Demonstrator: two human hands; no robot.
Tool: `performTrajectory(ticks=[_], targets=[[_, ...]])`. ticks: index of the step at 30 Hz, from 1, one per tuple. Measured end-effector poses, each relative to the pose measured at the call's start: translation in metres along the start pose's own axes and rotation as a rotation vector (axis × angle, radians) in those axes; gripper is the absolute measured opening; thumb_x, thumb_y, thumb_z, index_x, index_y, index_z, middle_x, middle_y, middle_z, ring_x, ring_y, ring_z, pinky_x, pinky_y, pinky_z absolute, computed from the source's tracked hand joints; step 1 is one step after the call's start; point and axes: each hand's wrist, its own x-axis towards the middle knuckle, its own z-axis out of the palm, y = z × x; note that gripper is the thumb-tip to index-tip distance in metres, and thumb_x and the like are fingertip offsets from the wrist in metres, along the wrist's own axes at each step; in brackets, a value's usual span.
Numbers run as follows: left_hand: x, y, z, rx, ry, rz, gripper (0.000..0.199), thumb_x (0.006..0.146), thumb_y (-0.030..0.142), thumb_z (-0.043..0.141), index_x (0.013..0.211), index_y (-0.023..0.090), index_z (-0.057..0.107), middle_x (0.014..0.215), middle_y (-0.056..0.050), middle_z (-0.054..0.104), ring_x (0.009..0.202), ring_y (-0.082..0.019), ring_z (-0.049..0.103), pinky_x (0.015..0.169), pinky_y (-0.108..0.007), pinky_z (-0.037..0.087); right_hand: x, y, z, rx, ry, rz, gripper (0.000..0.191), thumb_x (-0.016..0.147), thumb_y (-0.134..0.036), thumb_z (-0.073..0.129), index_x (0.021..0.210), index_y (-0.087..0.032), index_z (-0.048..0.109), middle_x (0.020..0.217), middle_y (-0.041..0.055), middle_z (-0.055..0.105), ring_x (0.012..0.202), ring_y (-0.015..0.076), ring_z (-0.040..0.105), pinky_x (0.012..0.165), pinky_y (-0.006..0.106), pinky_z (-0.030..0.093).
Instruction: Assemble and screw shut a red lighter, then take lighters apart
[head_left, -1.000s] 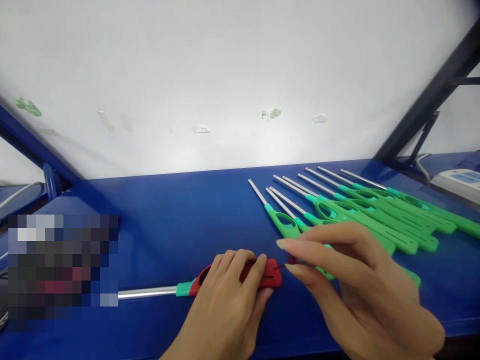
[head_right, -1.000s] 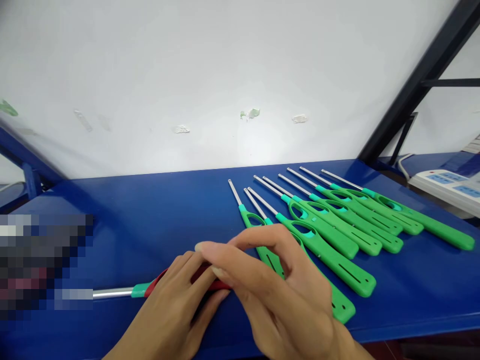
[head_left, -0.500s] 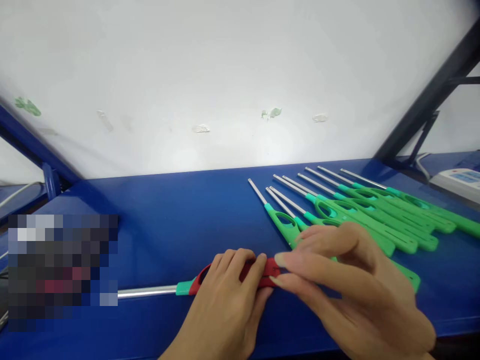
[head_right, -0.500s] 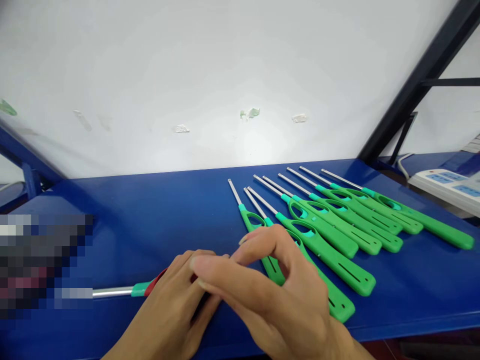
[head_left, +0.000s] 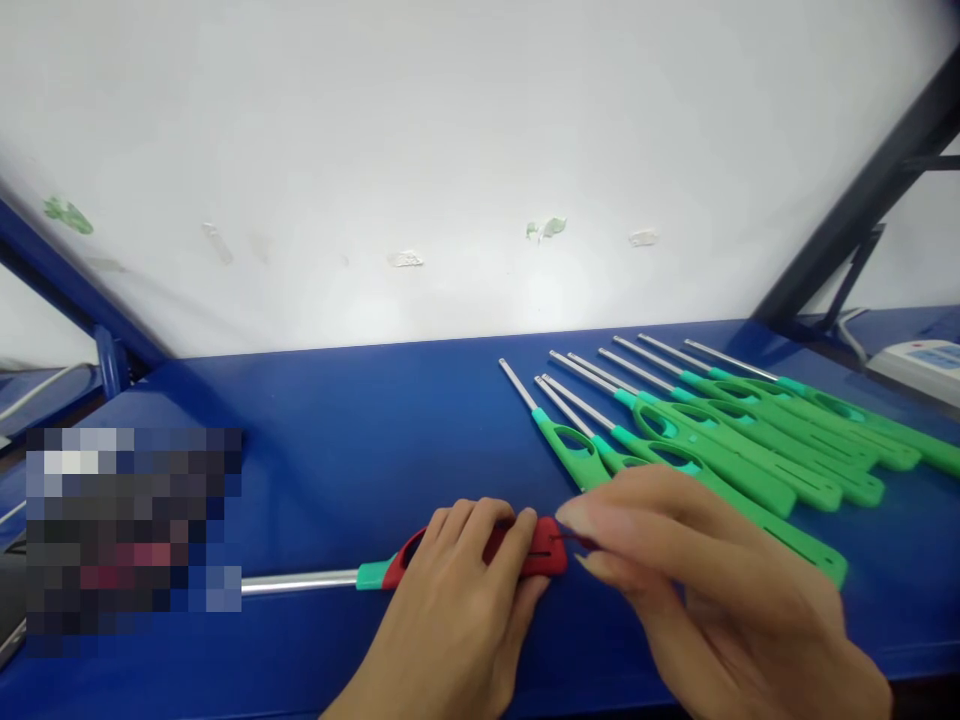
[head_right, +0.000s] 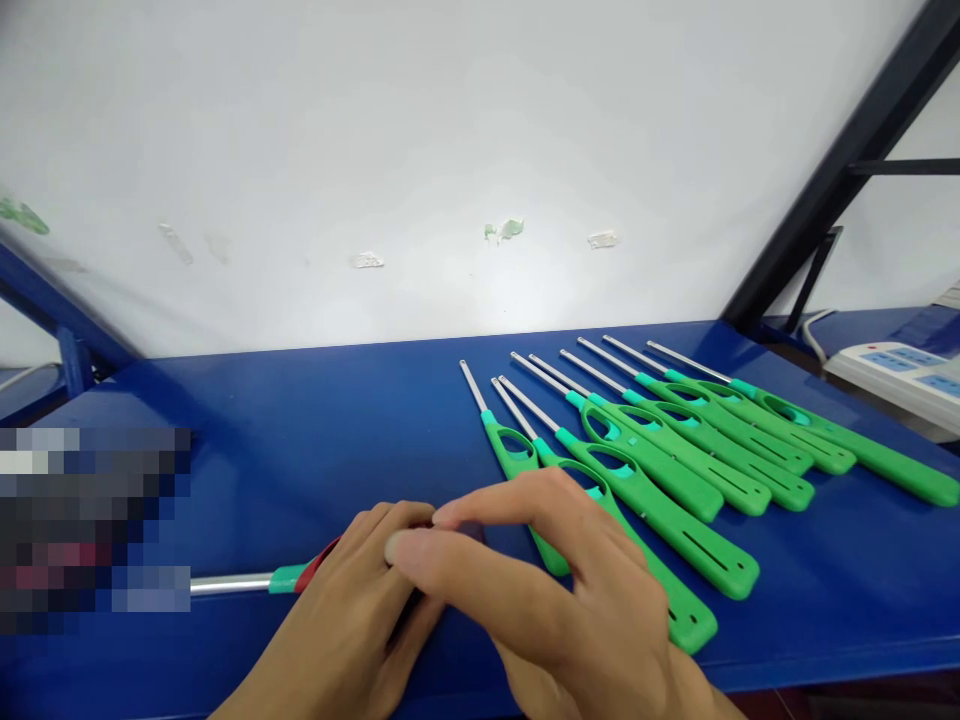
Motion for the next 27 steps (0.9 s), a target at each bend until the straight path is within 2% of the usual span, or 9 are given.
performTrajectory(ticks=[2, 4, 8, 10, 17, 19, 23, 25, 27], targets=[[0.0003, -0.0004, -0.0011, 0.001, 0.009, 0.012, 0.034, 0.113, 0.019, 0.044, 0.145, 0.018, 0.055, 0.125, -0.013, 0.067, 0.102, -0.031, 0.065, 0.086, -0.054, 0.061, 0.0035, -0.0004, -0.0009, -0.058, 0.039, -0.007, 0.028, 0.092, -0.005, 0.070, 0.107, -0.028, 0.075, 0.093, -0.0035, 0.074, 0.074, 0.0064, 0.072, 0.065, 0.016, 0.061], [0.0006, -0.0005, -0.0012, 0.012, 0.001, 0.019, 0.036, 0.113, 0.019, 0.044, 0.147, 0.018, 0.053, 0.126, -0.013, 0.066, 0.104, -0.031, 0.065, 0.088, -0.055, 0.061, 0.0031, -0.0006, -0.0019, -0.099, 0.041, 0.001, 0.025, 0.093, -0.010, 0.073, 0.108, -0.029, 0.077, 0.093, -0.0036, 0.074, 0.073, 0.0060, 0.072, 0.064, 0.015, 0.061], [0.0014, -0.0004, 0.0001, 0.033, -0.020, 0.003, 0.040, 0.112, 0.022, 0.050, 0.151, 0.018, 0.049, 0.131, -0.014, 0.065, 0.109, -0.032, 0.064, 0.092, -0.056, 0.061, -0.0047, 0.0013, -0.0013, -0.066, 0.006, 0.047, 0.045, 0.100, -0.004, 0.056, 0.141, -0.018, 0.067, 0.127, 0.0069, 0.075, 0.114, 0.0138, 0.075, 0.096, 0.022, 0.064], [0.0014, -0.0002, 0.0005, 0.029, -0.025, -0.002, 0.039, 0.111, 0.022, 0.052, 0.150, 0.019, 0.050, 0.131, -0.013, 0.065, 0.108, -0.032, 0.064, 0.091, -0.055, 0.061, -0.0061, 0.0031, -0.0012, -0.030, -0.015, 0.040, 0.053, 0.096, 0.003, 0.053, 0.146, -0.013, 0.062, 0.134, 0.0087, 0.074, 0.124, 0.0142, 0.072, 0.107, 0.023, 0.059], [0.0003, -0.0017, 0.0016, 0.004, -0.026, 0.018, 0.039, 0.114, 0.021, 0.044, 0.151, 0.016, 0.052, 0.129, -0.015, 0.066, 0.107, -0.032, 0.064, 0.090, -0.057, 0.060, 0.0025, 0.0007, -0.0044, -0.085, -0.004, -0.029, 0.027, 0.096, -0.009, 0.071, 0.117, -0.026, 0.071, 0.099, -0.0046, 0.072, 0.081, 0.0015, 0.072, 0.077, 0.006, 0.059], [0.0006, -0.0018, 0.0020, 0.015, -0.032, 0.019, 0.039, 0.114, 0.022, 0.044, 0.152, 0.016, 0.051, 0.131, -0.016, 0.065, 0.108, -0.032, 0.065, 0.091, -0.057, 0.060, 0.0003, -0.0003, -0.0028, -0.096, 0.004, -0.030, 0.027, 0.099, -0.011, 0.069, 0.121, -0.024, 0.072, 0.105, -0.0016, 0.073, 0.087, 0.0036, 0.073, 0.081, 0.009, 0.060], [0.0015, -0.0009, 0.0020, 0.027, -0.034, -0.005, 0.039, 0.112, 0.022, 0.051, 0.151, 0.018, 0.051, 0.132, -0.013, 0.065, 0.110, -0.032, 0.064, 0.094, -0.057, 0.060, -0.0055, 0.0018, 0.0001, -0.059, -0.023, 0.026, 0.050, 0.097, 0.000, 0.055, 0.144, -0.015, 0.063, 0.133, 0.0072, 0.074, 0.119, 0.0123, 0.073, 0.104, 0.020, 0.060], [0.0018, -0.0009, 0.0018, 0.025, -0.039, -0.011, 0.040, 0.111, 0.022, 0.051, 0.151, 0.018, 0.052, 0.133, -0.013, 0.066, 0.111, -0.032, 0.064, 0.094, -0.057, 0.060, -0.0042, 0.0028, -0.0003, -0.050, -0.031, 0.018, 0.050, 0.096, 0.001, 0.056, 0.142, -0.017, 0.064, 0.126, 0.0052, 0.077, 0.113, 0.0118, 0.075, 0.097, 0.019, 0.063], [0.0019, -0.0012, 0.0018, 0.025, -0.036, -0.007, 0.040, 0.111, 0.021, 0.050, 0.151, 0.018, 0.053, 0.131, -0.014, 0.066, 0.109, -0.033, 0.065, 0.092, -0.056, 0.061, -0.0008, 0.0024, -0.0013, -0.077, -0.018, 0.006, 0.040, 0.097, -0.002, 0.061, 0.130, -0.022, 0.069, 0.111, 0.0018, 0.076, 0.094, 0.0095, 0.077, 0.079, 0.017, 0.065]])
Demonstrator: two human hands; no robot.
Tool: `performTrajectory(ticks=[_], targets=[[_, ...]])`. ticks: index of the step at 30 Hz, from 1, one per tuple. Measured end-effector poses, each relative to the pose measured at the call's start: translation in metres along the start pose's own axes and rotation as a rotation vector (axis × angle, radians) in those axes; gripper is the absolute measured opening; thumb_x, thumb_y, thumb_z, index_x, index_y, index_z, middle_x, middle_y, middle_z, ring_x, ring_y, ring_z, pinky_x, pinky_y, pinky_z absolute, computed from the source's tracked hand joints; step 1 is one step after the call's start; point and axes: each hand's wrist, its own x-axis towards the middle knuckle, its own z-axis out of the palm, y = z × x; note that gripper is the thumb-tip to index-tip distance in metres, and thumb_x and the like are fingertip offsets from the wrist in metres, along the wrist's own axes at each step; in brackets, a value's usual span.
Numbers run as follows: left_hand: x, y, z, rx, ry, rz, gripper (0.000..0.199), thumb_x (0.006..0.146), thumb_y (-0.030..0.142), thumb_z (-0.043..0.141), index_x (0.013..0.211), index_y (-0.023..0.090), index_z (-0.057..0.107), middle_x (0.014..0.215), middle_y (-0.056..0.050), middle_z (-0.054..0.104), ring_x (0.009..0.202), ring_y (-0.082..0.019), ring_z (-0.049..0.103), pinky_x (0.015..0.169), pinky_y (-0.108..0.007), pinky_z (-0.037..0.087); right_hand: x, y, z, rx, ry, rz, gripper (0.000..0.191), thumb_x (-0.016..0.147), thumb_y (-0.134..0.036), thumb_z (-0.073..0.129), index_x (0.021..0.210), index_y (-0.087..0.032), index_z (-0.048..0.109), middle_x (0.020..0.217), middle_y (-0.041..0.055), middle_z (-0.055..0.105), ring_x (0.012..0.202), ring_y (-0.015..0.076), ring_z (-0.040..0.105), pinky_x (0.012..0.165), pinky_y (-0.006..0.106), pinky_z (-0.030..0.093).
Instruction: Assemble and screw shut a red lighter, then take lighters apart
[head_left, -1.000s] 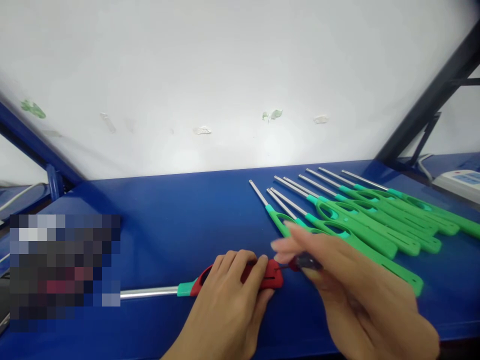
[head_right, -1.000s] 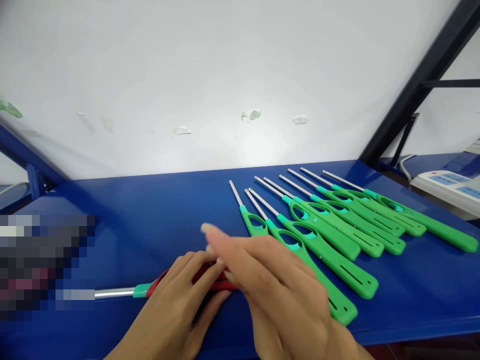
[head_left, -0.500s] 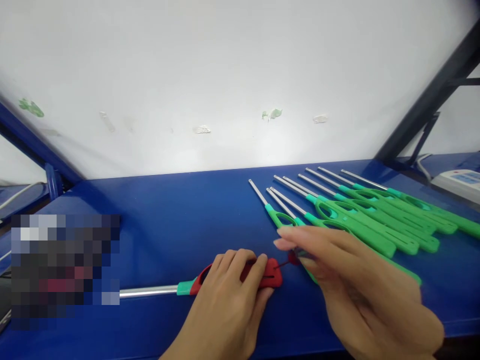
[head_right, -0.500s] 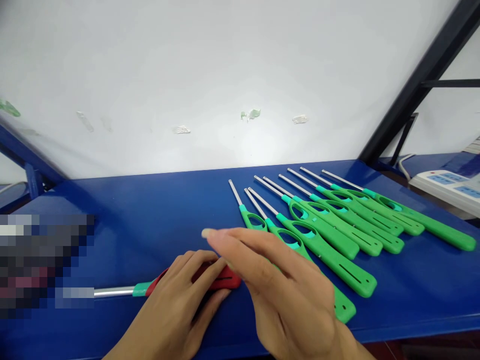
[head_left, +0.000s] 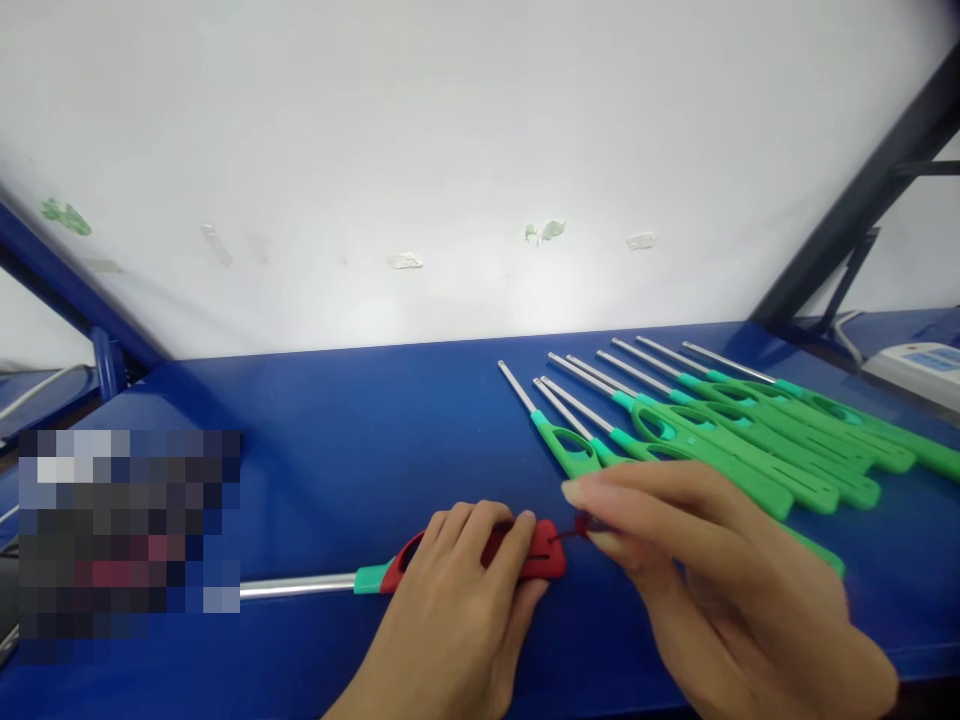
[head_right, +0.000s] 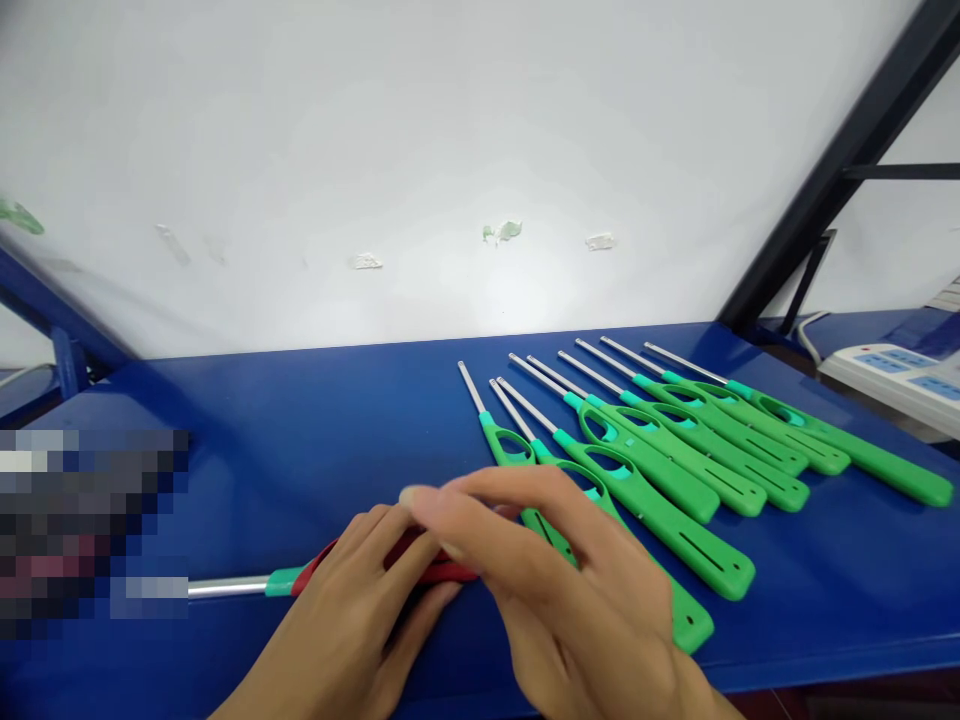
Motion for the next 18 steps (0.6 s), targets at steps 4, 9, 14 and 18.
performTrajectory(ticks=[4, 9, 14, 18], targets=[[0.000, 0.000, 0.000, 0.013, -0.011, 0.015, 0.040, 0.113, 0.022, 0.045, 0.152, 0.018, 0.054, 0.130, -0.015, 0.067, 0.108, -0.033, 0.066, 0.091, -0.057, 0.061, 0.001, -0.002, -0.001, -0.052, 0.048, -0.001, 0.031, 0.098, -0.009, 0.068, 0.123, -0.026, 0.073, 0.099, 0.0005, 0.070, 0.077, 0.0083, 0.070, 0.061, 0.018, 0.061], [0.000, 0.002, -0.001, 0.019, 0.007, 0.006, 0.039, 0.112, 0.023, 0.049, 0.151, 0.017, 0.053, 0.133, -0.015, 0.065, 0.114, -0.035, 0.066, 0.093, -0.058, 0.061, -0.010, 0.002, 0.000, 0.043, -0.059, -0.021, 0.062, 0.096, 0.001, 0.052, 0.154, -0.019, 0.057, 0.139, 0.0088, 0.071, 0.121, 0.0199, 0.073, 0.096, 0.032, 0.066], [-0.001, 0.000, -0.002, 0.002, 0.010, 0.025, 0.039, 0.113, 0.021, 0.046, 0.150, 0.016, 0.054, 0.127, -0.015, 0.067, 0.105, -0.033, 0.067, 0.087, -0.057, 0.061, -0.006, 0.003, -0.003, 0.028, 0.027, 0.000, 0.039, 0.092, -0.002, 0.065, 0.121, -0.027, 0.076, 0.104, 0.0010, 0.074, 0.084, 0.0095, 0.075, 0.069, 0.018, 0.064], [-0.002, -0.001, -0.001, 0.012, 0.004, 0.027, 0.040, 0.113, 0.022, 0.046, 0.153, 0.016, 0.051, 0.131, -0.016, 0.066, 0.107, -0.033, 0.066, 0.090, -0.057, 0.061, -0.007, 0.002, -0.005, -0.002, 0.023, 0.020, 0.031, 0.098, -0.012, 0.067, 0.124, -0.026, 0.076, 0.105, 0.0035, 0.069, 0.086, 0.0119, 0.072, 0.066, 0.021, 0.063]])
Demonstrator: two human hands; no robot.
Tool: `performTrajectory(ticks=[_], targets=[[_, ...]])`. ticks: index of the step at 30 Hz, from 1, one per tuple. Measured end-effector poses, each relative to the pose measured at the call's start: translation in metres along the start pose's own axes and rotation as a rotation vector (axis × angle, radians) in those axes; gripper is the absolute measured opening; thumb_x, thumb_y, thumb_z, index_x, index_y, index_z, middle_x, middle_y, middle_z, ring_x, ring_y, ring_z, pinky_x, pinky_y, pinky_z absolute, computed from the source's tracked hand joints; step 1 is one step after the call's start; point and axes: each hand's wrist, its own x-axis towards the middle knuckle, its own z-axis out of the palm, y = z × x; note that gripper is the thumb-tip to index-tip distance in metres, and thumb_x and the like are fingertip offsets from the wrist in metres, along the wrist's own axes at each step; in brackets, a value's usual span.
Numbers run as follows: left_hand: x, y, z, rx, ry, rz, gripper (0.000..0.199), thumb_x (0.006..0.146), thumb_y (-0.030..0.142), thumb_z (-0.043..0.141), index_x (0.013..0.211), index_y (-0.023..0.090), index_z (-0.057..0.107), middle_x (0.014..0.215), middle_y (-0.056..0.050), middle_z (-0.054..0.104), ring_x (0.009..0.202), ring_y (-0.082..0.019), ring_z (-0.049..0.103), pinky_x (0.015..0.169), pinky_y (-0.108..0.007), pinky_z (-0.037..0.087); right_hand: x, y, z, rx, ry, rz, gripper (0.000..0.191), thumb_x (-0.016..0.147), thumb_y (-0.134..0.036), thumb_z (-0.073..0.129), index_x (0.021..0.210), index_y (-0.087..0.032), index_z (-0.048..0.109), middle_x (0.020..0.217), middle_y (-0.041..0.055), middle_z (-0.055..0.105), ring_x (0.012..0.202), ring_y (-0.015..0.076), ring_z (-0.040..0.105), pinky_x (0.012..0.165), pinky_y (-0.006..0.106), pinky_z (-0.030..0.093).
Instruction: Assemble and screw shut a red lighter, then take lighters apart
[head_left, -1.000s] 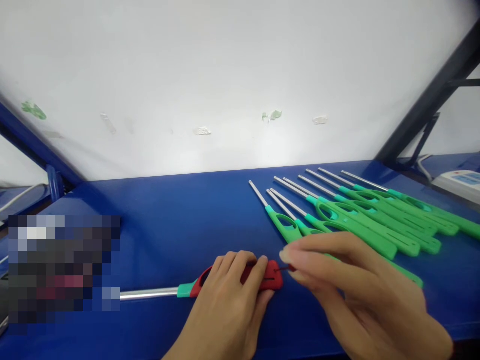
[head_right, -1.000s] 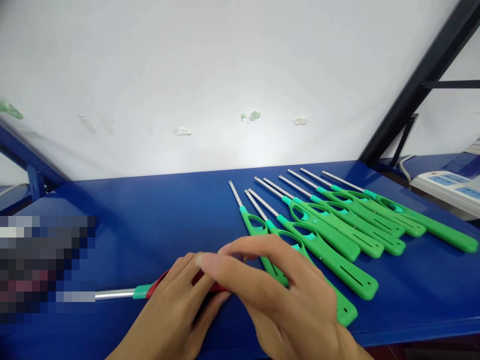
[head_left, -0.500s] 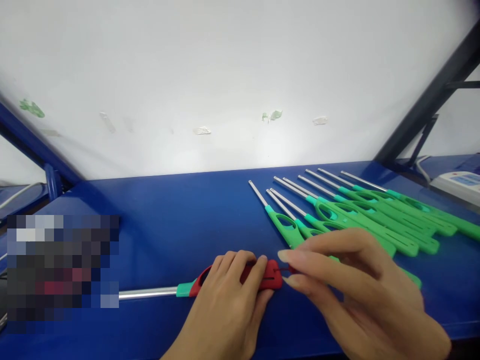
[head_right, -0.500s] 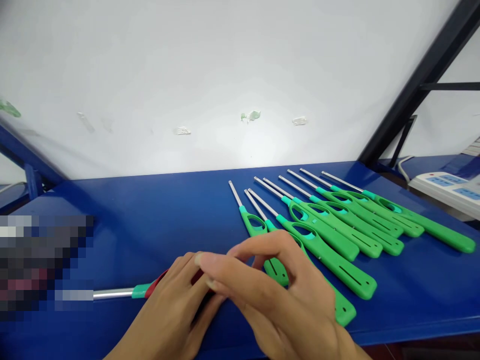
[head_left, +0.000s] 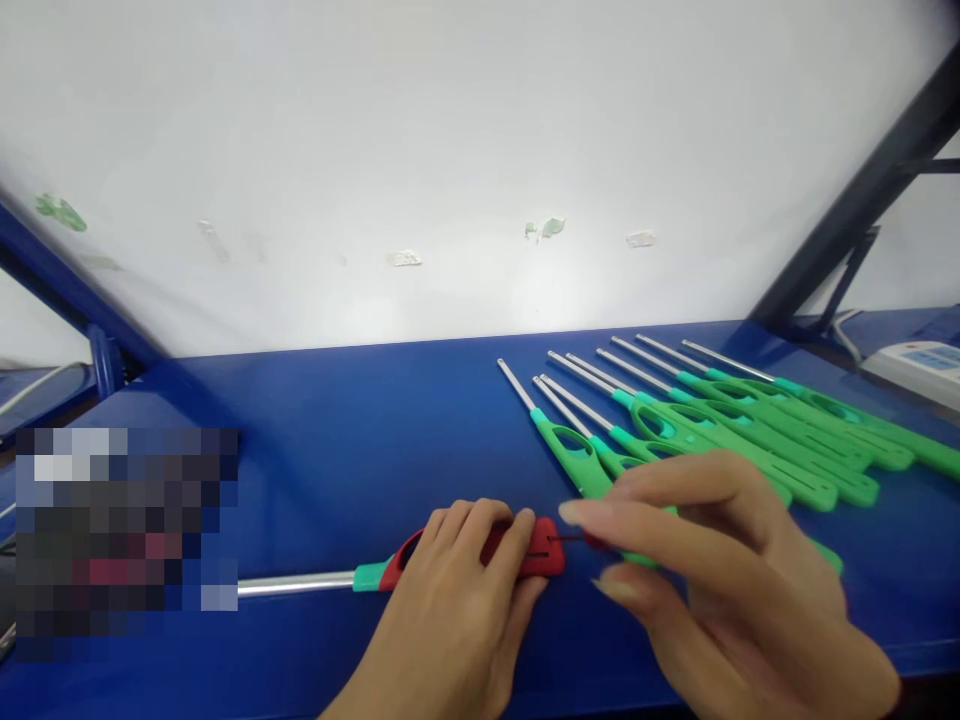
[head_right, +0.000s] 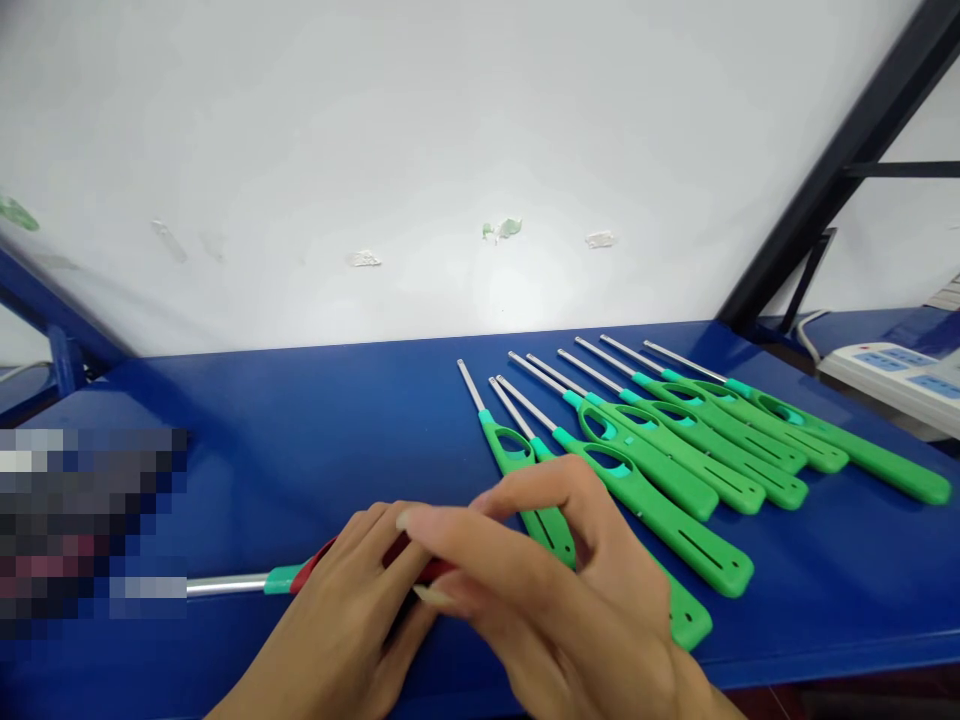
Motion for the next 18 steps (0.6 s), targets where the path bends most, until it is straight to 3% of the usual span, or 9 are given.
performTrajectory(ticks=[3, 5, 8, 11, 13, 15, 18], targets=[[0.000, 0.001, 0.000, -0.004, -0.001, -0.022, 0.040, 0.112, 0.023, 0.049, 0.152, 0.018, 0.050, 0.133, -0.014, 0.065, 0.110, -0.032, 0.065, 0.092, -0.056, 0.061, -0.005, 0.001, 0.001, 0.067, -0.069, 0.034, 0.055, 0.099, -0.004, 0.053, 0.151, -0.018, 0.061, 0.140, 0.0097, 0.067, 0.122, 0.0176, 0.071, 0.096, 0.026, 0.064], [0.001, 0.002, 0.000, -0.013, 0.000, -0.025, 0.039, 0.112, 0.022, 0.050, 0.150, 0.018, 0.051, 0.131, -0.013, 0.065, 0.109, -0.032, 0.065, 0.092, -0.056, 0.061, -0.006, 0.002, 0.003, 0.101, -0.092, 0.009, 0.065, 0.095, 0.003, 0.049, 0.157, -0.015, 0.054, 0.146, 0.0090, 0.067, 0.128, 0.0170, 0.069, 0.108, 0.027, 0.060], [0.001, 0.002, 0.001, -0.019, 0.004, -0.025, 0.038, 0.112, 0.022, 0.051, 0.150, 0.018, 0.051, 0.132, -0.013, 0.066, 0.110, -0.033, 0.064, 0.092, -0.056, 0.061, 0.000, 0.001, 0.004, 0.109, -0.082, -0.015, 0.062, 0.094, 0.005, 0.051, 0.151, -0.018, 0.058, 0.125, 0.0052, 0.075, 0.110, 0.0122, 0.075, 0.094, 0.021, 0.063], [0.001, 0.001, 0.001, -0.012, -0.006, -0.020, 0.039, 0.113, 0.022, 0.048, 0.151, 0.017, 0.051, 0.130, -0.014, 0.066, 0.108, -0.033, 0.064, 0.091, -0.057, 0.060, 0.006, 0.000, 0.003, 0.046, -0.045, 0.000, 0.042, 0.097, -0.003, 0.062, 0.133, -0.024, 0.069, 0.102, 0.0007, 0.072, 0.086, 0.0093, 0.072, 0.071, 0.018, 0.061], [0.000, 0.001, 0.001, -0.006, -0.014, -0.008, 0.040, 0.113, 0.022, 0.047, 0.153, 0.016, 0.051, 0.131, -0.014, 0.066, 0.108, -0.033, 0.064, 0.092, -0.057, 0.060, 0.006, -0.001, 0.002, 0.005, -0.031, -0.001, 0.033, 0.098, -0.011, 0.069, 0.128, -0.025, 0.071, 0.095, -0.0003, 0.070, 0.079, 0.0094, 0.068, 0.066, 0.018, 0.060], [0.000, 0.000, 0.001, -0.002, -0.007, -0.005, 0.041, 0.113, 0.022, 0.048, 0.153, 0.016, 0.050, 0.131, -0.014, 0.066, 0.109, -0.033, 0.065, 0.092, -0.056, 0.060, 0.003, 0.000, 0.001, 0.006, -0.040, -0.004, 0.035, 0.101, -0.016, 0.068, 0.135, -0.023, 0.069, 0.101, 0.0025, 0.070, 0.086, 0.0118, 0.070, 0.070, 0.021, 0.062], [0.000, 0.001, 0.001, 0.001, 0.017, -0.023, 0.039, 0.111, 0.022, 0.052, 0.150, 0.018, 0.051, 0.130, -0.013, 0.066, 0.107, -0.032, 0.065, 0.091, -0.054, 0.061, -0.002, 0.002, 0.001, 0.056, -0.073, 0.034, 0.050, 0.104, -0.009, 0.052, 0.152, -0.018, 0.059, 0.130, 0.0086, 0.072, 0.114, 0.0155, 0.072, 0.093, 0.025, 0.064]])
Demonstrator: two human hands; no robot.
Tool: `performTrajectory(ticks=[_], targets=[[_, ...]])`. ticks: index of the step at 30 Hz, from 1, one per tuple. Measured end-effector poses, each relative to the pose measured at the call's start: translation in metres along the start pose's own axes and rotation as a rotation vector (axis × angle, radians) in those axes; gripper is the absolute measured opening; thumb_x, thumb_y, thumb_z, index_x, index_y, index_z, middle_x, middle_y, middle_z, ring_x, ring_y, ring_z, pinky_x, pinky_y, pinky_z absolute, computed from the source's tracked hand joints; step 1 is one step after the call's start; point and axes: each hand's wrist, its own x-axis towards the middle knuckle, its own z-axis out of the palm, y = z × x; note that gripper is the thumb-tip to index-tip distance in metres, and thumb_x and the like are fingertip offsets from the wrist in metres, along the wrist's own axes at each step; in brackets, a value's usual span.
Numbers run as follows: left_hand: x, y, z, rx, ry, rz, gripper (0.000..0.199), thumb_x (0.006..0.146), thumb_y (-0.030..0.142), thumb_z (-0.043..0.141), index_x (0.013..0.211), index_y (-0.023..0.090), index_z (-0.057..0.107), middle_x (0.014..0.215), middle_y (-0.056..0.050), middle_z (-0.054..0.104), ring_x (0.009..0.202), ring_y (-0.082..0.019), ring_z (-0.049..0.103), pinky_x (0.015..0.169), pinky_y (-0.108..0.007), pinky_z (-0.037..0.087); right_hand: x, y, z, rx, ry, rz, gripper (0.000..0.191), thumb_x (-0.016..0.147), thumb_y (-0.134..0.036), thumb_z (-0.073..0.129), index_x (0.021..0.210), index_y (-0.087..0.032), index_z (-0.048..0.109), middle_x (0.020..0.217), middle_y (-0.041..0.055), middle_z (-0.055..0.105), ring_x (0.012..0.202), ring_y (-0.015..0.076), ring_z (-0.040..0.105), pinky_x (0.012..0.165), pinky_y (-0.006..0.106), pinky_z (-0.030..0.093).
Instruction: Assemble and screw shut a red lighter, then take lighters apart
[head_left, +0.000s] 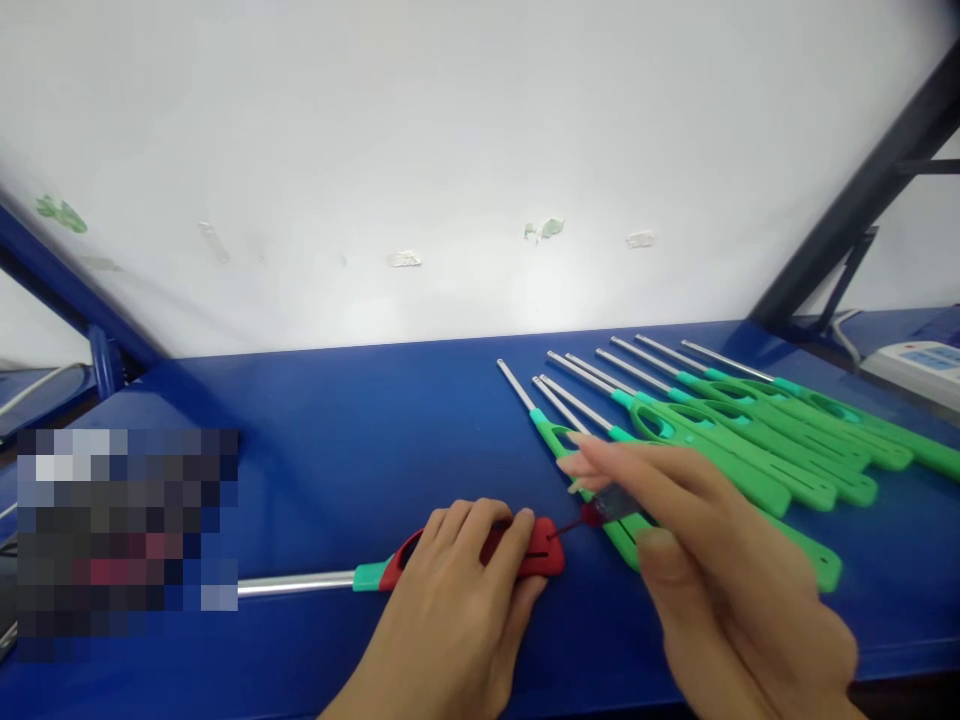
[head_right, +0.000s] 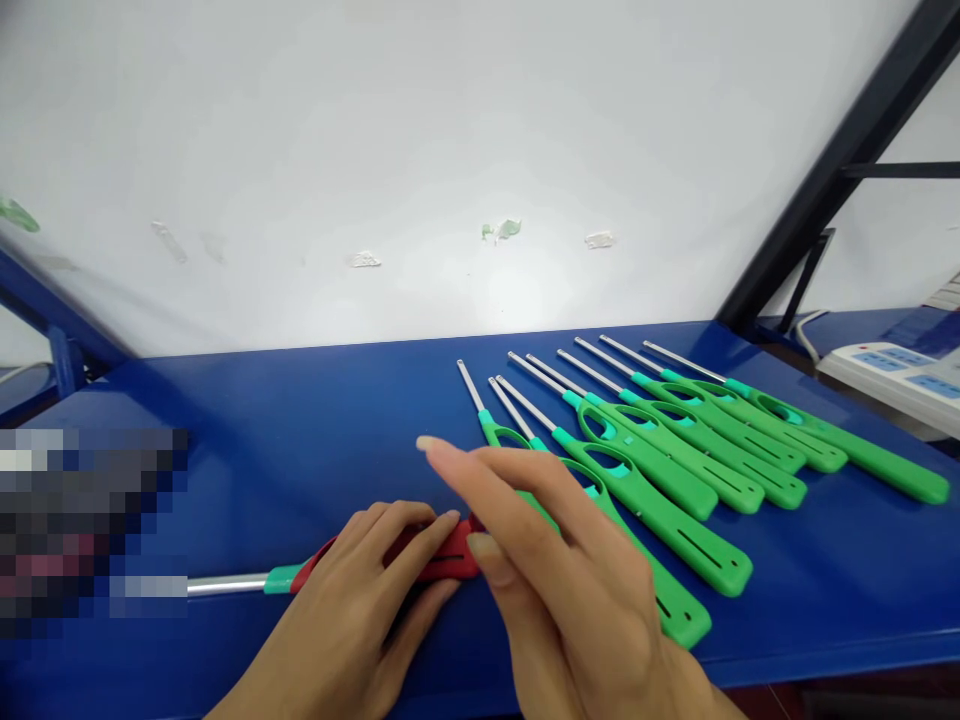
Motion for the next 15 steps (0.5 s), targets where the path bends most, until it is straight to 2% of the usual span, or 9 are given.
performTrajectory(ticks=[2, 3, 6, 8, 9, 12, 15], targets=[[-0.0001, 0.0009, -0.0003, 0.003, 0.012, 0.001, 0.039, 0.111, 0.022, 0.053, 0.149, 0.019, 0.052, 0.129, -0.012, 0.066, 0.106, -0.031, 0.065, 0.091, -0.054, 0.062, -0.0010, 0.0013, 0.0007, 0.022, -0.011, 0.020, 0.059, 0.100, 0.001, 0.048, 0.156, -0.017, 0.055, 0.141, 0.0078, 0.070, 0.125, 0.0145, 0.070, 0.105, 0.024, 0.060], [-0.0001, 0.0012, -0.0004, 0.002, 0.011, 0.005, 0.039, 0.111, 0.022, 0.053, 0.149, 0.019, 0.052, 0.129, -0.012, 0.066, 0.107, -0.032, 0.065, 0.091, -0.054, 0.062, -0.0005, 0.0017, 0.0012, 0.038, -0.017, 0.023, 0.060, 0.099, 0.003, 0.048, 0.155, -0.018, 0.055, 0.139, 0.0065, 0.072, 0.124, 0.0137, 0.071, 0.105, 0.024, 0.060], [-0.0003, 0.0014, -0.0005, -0.013, -0.010, 0.002, 0.039, 0.111, 0.021, 0.052, 0.150, 0.018, 0.051, 0.131, -0.012, 0.065, 0.109, -0.032, 0.064, 0.093, -0.055, 0.061, 0.0039, 0.0015, 0.0022, 0.072, -0.007, 0.016, 0.052, 0.098, 0.000, 0.054, 0.143, -0.023, 0.064, 0.112, 0.0025, 0.076, 0.099, 0.0112, 0.076, 0.082, 0.020, 0.065], [-0.0004, 0.0009, -0.0002, -0.021, -0.022, 0.000, 0.038, 0.112, 0.022, 0.050, 0.150, 0.018, 0.052, 0.131, -0.013, 0.066, 0.109, -0.032, 0.064, 0.091, -0.056, 0.060, 0.0065, 0.0006, 0.0025, 0.043, 0.014, 0.012, 0.039, 0.099, -0.005, 0.061, 0.130, -0.026, 0.070, 0.097, -0.0008, 0.073, 0.084, 0.0086, 0.072, 0.068, 0.018, 0.061], [-0.0005, 0.0006, 0.0001, -0.020, -0.022, -0.001, 0.038, 0.112, 0.022, 0.050, 0.150, 0.018, 0.052, 0.130, -0.013, 0.066, 0.108, -0.032, 0.064, 0.090, -0.056, 0.060, 0.0072, 0.0001, 0.0025, 0.021, 0.032, 0.007, 0.034, 0.098, -0.007, 0.065, 0.125, -0.026, 0.072, 0.093, -0.0018, 0.071, 0.080, 0.0076, 0.070, 0.066, 0.017, 0.060], [-0.0006, -0.0001, 0.0010, -0.012, -0.010, -0.002, 0.038, 0.112, 0.022, 0.050, 0.150, 0.018, 0.052, 0.128, -0.013, 0.066, 0.106, -0.032, 0.064, 0.089, -0.055, 0.061, 0.0061, -0.0006, 0.0022, -0.028, 0.058, 0.011, 0.027, 0.099, -0.013, 0.071, 0.123, -0.026, 0.072, 0.090, -0.0033, 0.068, 0.079, 0.0053, 0.066, 0.070, 0.014, 0.057], [-0.0003, -0.0005, 0.0018, -0.003, 0.014, 0.006, 0.039, 0.111, 0.023, 0.053, 0.150, 0.018, 0.051, 0.130, -0.012, 0.066, 0.107, -0.031, 0.065, 0.091, -0.054, 0.061, 0.0029, -0.0002, 0.0025, -0.035, 0.033, 0.057, 0.038, 0.107, -0.018, 0.058, 0.144, -0.022, 0.064, 0.112, 0.0034, 0.073, 0.103, 0.0087, 0.070, 0.089, 0.016, 0.059]])
